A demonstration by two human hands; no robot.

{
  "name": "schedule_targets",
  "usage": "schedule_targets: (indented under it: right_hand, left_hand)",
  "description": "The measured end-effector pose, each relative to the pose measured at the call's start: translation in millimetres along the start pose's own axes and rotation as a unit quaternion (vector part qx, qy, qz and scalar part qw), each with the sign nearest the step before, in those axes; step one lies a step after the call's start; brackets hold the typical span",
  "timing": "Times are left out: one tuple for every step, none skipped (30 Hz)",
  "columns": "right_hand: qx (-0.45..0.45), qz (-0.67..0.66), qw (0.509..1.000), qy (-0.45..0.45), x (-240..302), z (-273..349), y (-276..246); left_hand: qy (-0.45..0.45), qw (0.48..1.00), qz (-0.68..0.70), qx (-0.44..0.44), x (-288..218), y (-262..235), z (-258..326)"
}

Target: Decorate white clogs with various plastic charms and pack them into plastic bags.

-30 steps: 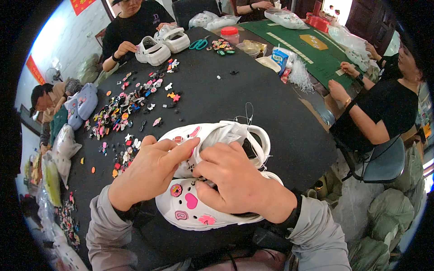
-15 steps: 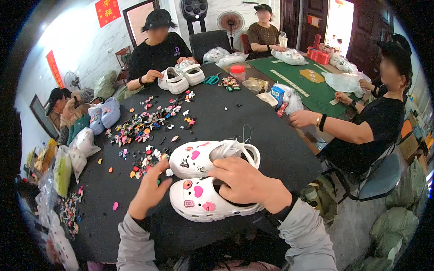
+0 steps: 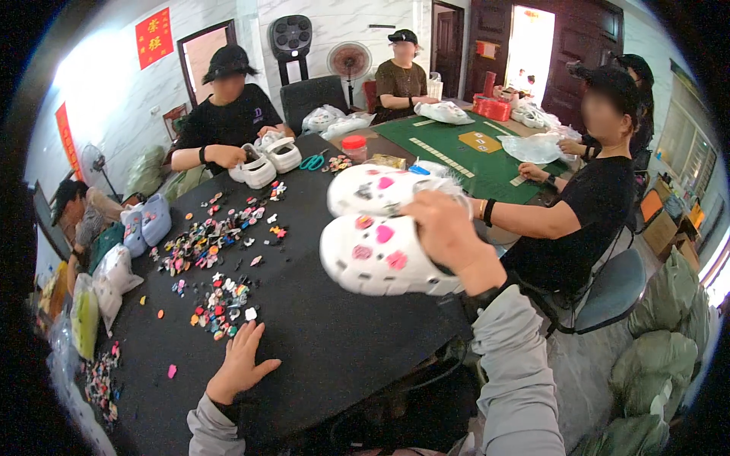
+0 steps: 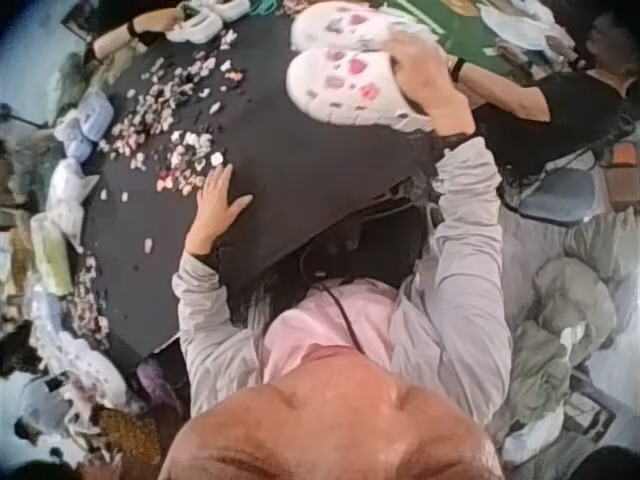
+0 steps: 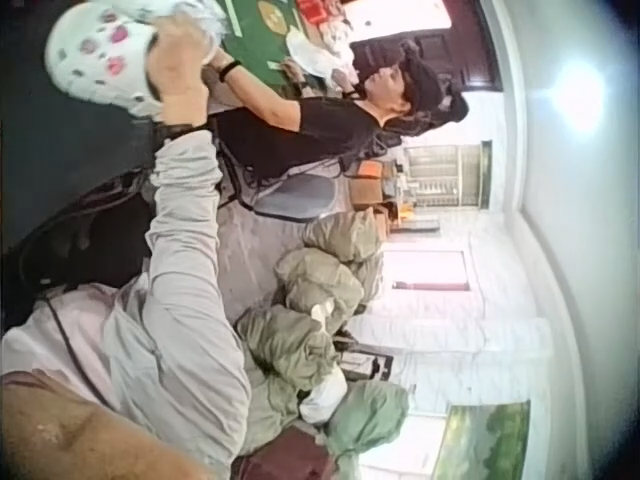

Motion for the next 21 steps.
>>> schedule_targets:
  right_hand:
    - [0.014,0.025,0.999,0.029,-20.5,9.9,-5.0]
    - [0.029,0.053,0.996,0.058,-41.2,21.2,-12.8]
    - [0.036,0.086,0.993,0.075,-64.0,36.4,-16.7]
    - [0.034,0.09,0.992,0.077,-81.1,49.8,-16.9]
    - [0.049,0.116,0.986,0.111,-100.9,66.7,-17.0]
    - [0.063,0.142,0.977,0.145,-120.2,84.2,-17.0]
    - [0.061,0.145,0.977,0.148,-132.5,96.8,-16.5]
    - [0.068,0.157,0.969,0.181,-149.7,113.3,-17.1]
    - [0.075,0.169,0.959,0.213,-167.0,129.5,-17.9]
    - [0.058,0.167,0.96,0.216,-176.2,138.6,-18.8]
    - [0.067,0.164,0.955,0.24,-187.5,150.1,-16.1]
    - [0.077,0.161,0.948,0.263,-198.7,161.0,-12.1]
    - [0.077,0.157,0.948,0.266,-205.4,165.8,-8.8]
    - [0.09,0.163,0.939,0.29,-215.1,172.1,-4.8]
    - [0.103,0.17,0.929,0.314,-223.8,178.5,0.7]
    - [0.104,0.167,0.929,0.315,-228.1,179.9,5.8]
    - [0.138,0.157,0.922,0.325,-233.5,183.1,14.6]
    - [0.171,0.147,0.915,0.335,-238.4,186.3,22.8]
    - [0.149,0.131,0.925,0.323,-244.0,196.6,33.6]
    - [0.156,0.105,0.923,0.335,-247.6,214.7,43.9]
    - [0.195,0.095,0.915,0.34,-237.9,212.1,54.3]
  left_hand:
    - [-0.033,0.998,-0.055,0.026,3.8,8.0,-4.9]
    - [-0.024,0.998,-0.054,0.026,4.9,13.1,-8.7]
    - [-0.016,0.998,-0.068,0.007,9.4,17.1,-11.3]
    - [-0.011,0.996,-0.085,-0.013,11.9,19.3,-12.7]
    - [-0.023,0.997,-0.079,-0.01,9.9,19.1,-13.2]
    - [-0.017,0.997,-0.081,-0.009,7.1,19.5,-13.4]
    - [-0.022,0.996,-0.085,-0.011,8.4,17.4,-11.1]
    - [-0.026,0.996,-0.088,-0.012,7.7,18.1,-12.4]
    - [-0.03,0.996,-0.085,-0.006,6.2,19.4,-15.0]
    - [-0.029,0.996,-0.088,-0.004,4.9,19.2,-15.6]
    - [-0.04,0.996,-0.084,0.0,5.4,19.1,-16.8]
    - [-0.051,0.996,-0.079,0.003,6.3,19.4,-17.9]
    - [-0.05,0.995,-0.081,-0.003,6.9,18.6,-17.3]
    - [-0.052,0.995,-0.085,-0.001,7.1,18.2,-17.7]
    - [-0.052,0.995,-0.089,-0.002,6.8,16.9,-18.5]
    - [-0.052,0.995,-0.091,-0.004,6.9,16.7,-20.0]
    - [-0.054,0.994,-0.093,-0.003,8.7,16.8,-22.0]
    - [-0.052,0.994,-0.094,-0.008,10.6,15.3,-24.3]
    - [-0.048,0.994,-0.093,-0.014,10.8,14.7,-26.7]
    - [-0.048,0.994,-0.092,-0.013,10.2,15.0,-31.0]
    - [-0.056,0.994,-0.097,-0.014,12.5,13.9,-34.2]
Point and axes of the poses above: each hand's wrist, its own z-axis away from the middle knuckle, its own y-axis out of the palm, x = y × z, the point moved 7 cm from there along -z, towards the middle knuckle, and after that the axes turned 10 degrees about -y, right-handed, at the moved point
